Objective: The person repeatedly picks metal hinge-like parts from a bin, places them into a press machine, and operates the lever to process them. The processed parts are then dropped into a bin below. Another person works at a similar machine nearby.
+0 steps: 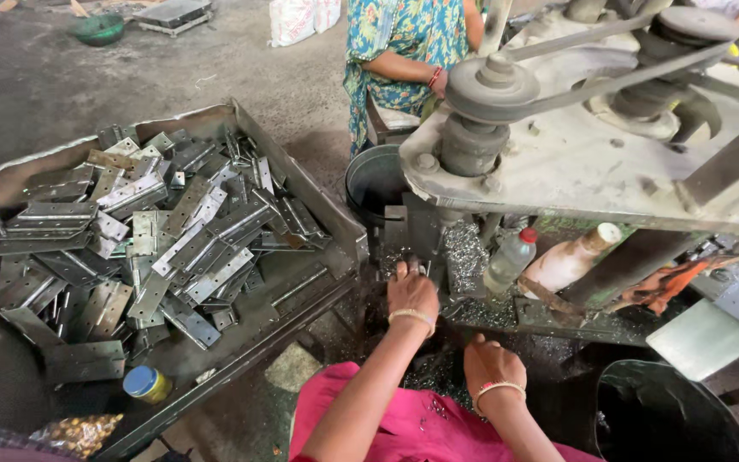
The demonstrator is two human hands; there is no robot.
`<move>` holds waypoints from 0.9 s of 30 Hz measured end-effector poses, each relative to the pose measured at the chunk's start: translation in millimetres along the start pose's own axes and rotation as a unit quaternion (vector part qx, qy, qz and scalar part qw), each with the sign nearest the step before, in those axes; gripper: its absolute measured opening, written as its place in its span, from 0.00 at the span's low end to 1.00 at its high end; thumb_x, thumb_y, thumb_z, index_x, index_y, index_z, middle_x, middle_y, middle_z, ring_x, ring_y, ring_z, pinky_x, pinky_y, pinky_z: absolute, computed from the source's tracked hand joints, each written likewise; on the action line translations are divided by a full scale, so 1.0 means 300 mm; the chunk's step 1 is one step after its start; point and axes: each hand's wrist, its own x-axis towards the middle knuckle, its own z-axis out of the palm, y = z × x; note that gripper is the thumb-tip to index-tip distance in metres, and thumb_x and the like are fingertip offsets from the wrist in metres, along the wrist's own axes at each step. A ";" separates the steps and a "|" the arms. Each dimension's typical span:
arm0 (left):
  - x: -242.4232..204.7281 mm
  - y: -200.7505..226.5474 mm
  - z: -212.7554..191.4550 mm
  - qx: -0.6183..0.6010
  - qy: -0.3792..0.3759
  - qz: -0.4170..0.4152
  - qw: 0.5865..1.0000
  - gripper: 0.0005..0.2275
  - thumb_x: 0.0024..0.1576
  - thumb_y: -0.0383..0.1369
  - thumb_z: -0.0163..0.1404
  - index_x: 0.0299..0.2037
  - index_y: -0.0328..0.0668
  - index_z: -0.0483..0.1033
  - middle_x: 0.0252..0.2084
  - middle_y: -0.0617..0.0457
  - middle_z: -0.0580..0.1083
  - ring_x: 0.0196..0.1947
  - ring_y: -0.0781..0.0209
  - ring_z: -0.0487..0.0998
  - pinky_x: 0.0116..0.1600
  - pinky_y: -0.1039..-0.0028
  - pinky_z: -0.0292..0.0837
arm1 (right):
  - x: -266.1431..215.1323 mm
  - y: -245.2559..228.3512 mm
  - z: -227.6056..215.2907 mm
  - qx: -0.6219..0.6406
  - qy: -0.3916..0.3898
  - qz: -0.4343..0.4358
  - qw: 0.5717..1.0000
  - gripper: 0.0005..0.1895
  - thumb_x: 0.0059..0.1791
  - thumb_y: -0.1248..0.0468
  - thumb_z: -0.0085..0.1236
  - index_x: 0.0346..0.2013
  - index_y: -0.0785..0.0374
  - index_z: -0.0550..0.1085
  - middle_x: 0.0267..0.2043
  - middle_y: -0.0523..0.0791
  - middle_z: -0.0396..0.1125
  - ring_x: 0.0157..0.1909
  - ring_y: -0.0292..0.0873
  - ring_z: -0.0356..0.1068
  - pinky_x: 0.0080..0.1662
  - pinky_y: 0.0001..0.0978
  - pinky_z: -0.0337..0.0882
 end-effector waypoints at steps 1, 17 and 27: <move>-0.029 -0.038 0.010 0.152 -0.003 0.107 0.983 0.14 0.54 0.28 0.50 0.50 0.34 0.79 0.71 0.47 0.62 0.64 0.47 0.62 0.59 0.61 0.61 | 0.009 -0.001 -0.012 0.006 -0.004 0.010 1.000 0.14 0.56 0.63 0.43 0.54 0.62 0.70 0.50 0.53 0.73 0.51 0.54 0.77 0.46 0.40 0.79; -0.043 -0.003 -0.029 0.150 -0.060 0.095 0.982 0.09 0.57 0.29 0.50 0.42 0.43 0.84 0.58 0.52 0.74 0.65 0.55 0.62 0.61 0.62 0.54 | 0.039 0.059 0.596 0.159 0.004 0.013 0.987 0.15 0.57 0.59 0.34 0.53 0.62 0.66 0.45 0.55 0.74 0.45 0.59 0.78 0.43 0.50 0.78; -0.066 -0.012 -0.032 0.163 -0.018 0.101 0.981 0.09 0.55 0.27 0.51 0.41 0.42 0.84 0.56 0.51 0.75 0.64 0.55 0.64 0.61 0.64 0.55 | 0.097 0.073 0.660 0.247 -0.072 0.032 0.966 0.14 0.55 0.58 0.41 0.53 0.60 0.63 0.45 0.58 0.74 0.48 0.64 0.74 0.47 0.55 0.73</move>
